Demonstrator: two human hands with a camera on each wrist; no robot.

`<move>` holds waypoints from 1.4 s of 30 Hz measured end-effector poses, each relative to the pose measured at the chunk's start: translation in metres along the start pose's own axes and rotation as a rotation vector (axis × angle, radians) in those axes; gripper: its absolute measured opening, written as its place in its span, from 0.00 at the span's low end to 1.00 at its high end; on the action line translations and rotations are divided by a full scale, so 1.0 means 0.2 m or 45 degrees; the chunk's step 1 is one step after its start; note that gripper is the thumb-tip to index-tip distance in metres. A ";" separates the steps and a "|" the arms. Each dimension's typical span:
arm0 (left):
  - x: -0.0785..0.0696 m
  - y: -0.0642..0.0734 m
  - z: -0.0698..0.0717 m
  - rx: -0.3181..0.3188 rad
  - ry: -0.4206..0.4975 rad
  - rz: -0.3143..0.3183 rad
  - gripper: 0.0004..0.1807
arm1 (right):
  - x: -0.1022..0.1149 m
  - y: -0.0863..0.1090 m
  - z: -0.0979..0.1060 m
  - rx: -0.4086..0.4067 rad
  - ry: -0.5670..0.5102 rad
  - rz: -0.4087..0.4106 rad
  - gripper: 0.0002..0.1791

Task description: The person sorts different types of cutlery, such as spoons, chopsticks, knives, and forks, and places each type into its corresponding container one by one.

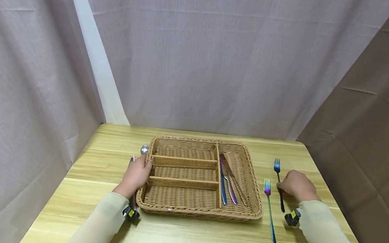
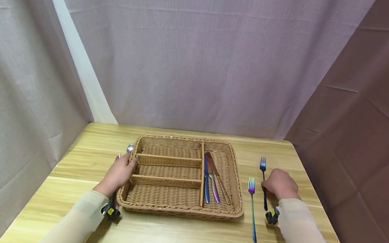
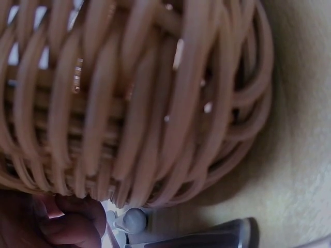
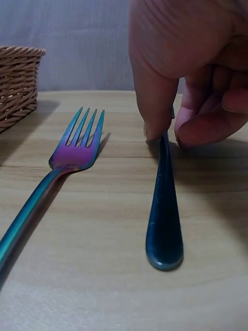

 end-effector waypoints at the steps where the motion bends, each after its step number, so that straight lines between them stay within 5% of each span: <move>1: 0.00 0.00 0.00 0.001 0.001 0.002 0.29 | 0.00 0.00 0.00 0.000 0.002 -0.002 0.23; 42: 0.00 0.00 0.00 -0.021 -0.019 -0.001 0.27 | 0.04 -0.02 0.00 -0.030 0.029 -0.023 0.15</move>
Point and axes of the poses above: each hand's wrist, its own y-axis away from the middle knuckle, its own z-axis out of the back of the hand, x = y × z, the point moved 10 cm from there along -y, towards the middle knuckle, and after that the axes turned 10 degrees about -y, right-handed, at the moved point
